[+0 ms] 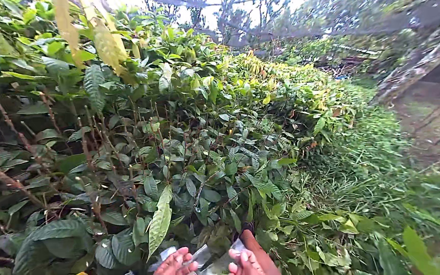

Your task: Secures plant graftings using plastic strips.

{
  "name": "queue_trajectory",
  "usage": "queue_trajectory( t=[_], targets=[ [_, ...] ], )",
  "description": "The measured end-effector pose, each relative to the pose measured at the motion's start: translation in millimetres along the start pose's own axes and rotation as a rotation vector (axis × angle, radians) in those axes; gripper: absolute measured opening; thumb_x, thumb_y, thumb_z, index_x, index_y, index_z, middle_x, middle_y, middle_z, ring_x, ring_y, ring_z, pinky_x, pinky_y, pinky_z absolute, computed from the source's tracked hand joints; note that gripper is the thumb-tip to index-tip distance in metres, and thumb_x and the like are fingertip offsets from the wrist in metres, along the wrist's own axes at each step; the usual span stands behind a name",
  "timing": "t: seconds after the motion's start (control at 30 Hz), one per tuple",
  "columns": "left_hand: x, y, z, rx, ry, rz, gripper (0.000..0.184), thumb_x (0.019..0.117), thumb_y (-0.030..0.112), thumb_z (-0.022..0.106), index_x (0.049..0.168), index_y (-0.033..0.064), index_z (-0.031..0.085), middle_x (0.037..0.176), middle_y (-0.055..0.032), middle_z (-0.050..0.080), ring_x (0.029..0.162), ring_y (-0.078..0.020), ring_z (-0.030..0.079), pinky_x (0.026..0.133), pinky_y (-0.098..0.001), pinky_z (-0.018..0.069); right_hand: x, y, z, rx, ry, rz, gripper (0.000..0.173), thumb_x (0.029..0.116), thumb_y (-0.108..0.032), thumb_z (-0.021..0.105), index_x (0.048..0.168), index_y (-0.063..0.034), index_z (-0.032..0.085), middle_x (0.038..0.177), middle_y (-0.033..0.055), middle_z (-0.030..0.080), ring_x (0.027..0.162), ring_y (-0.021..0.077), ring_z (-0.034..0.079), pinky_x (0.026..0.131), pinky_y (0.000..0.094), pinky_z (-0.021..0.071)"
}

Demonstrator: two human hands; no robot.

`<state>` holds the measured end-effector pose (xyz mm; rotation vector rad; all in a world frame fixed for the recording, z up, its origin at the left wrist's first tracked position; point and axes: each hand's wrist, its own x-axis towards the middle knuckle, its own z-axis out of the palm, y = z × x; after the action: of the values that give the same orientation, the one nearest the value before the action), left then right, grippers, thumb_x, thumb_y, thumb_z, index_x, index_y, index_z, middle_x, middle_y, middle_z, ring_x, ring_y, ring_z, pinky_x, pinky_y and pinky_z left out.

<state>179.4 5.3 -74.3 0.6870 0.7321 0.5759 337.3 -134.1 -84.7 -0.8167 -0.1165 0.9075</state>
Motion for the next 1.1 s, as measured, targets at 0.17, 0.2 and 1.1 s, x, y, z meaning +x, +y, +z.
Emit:
queue_trajectory(
  t=[0.17, 0.2, 1.1],
  targets=[
    [117.2, -32.8, -7.7, 0.757, -0.058, 0.051, 0.038, 0.1018, 0.003, 0.052, 0.139, -0.0045, 0.056, 0.133, -0.0192, 0.064, 0.116, -0.0245, 0.067, 0.101, -0.0400, 0.0548, 48.9, -37.8, -47.8, -0.038, 0.345, 0.052, 0.012, 0.1086, -0.005, 0.042, 0.113, -0.0025, 0.053, 0.093, 0.0110, 0.071, 0.081, 0.0204, 0.073, 0.077, 0.0353, 0.0623],
    [144.8, -40.7, -8.0, 0.945, -0.101, 0.087, 0.042, 0.1025, 0.008, 0.054, 0.143, -0.0008, 0.055, 0.138, -0.0178, 0.062, 0.122, -0.0248, 0.064, 0.106, -0.0418, 0.0515, 58.9, -36.5, -52.7, -0.050, 0.346, 0.045, 0.012, 0.1047, 0.001, 0.048, 0.113, -0.0002, 0.056, 0.095, 0.0119, 0.072, 0.082, 0.0202, 0.073, 0.077, 0.0348, 0.0624],
    [335.9, -97.4, 22.7, 1.383, -0.501, 0.079, 0.035, 0.1026, 0.005, 0.052, 0.137, 0.0018, 0.060, 0.125, -0.0137, 0.070, 0.111, -0.0215, 0.070, 0.103, -0.0400, 0.0539, 274.2, 77.0, -134.6, -1.150, 0.146, -0.123, 0.019, 0.0935, -0.002, 0.067, 0.110, -0.0019, 0.076, 0.115, 0.0134, 0.073, 0.110, 0.0206, 0.068, 0.102, 0.0378, 0.0533]
  ],
)
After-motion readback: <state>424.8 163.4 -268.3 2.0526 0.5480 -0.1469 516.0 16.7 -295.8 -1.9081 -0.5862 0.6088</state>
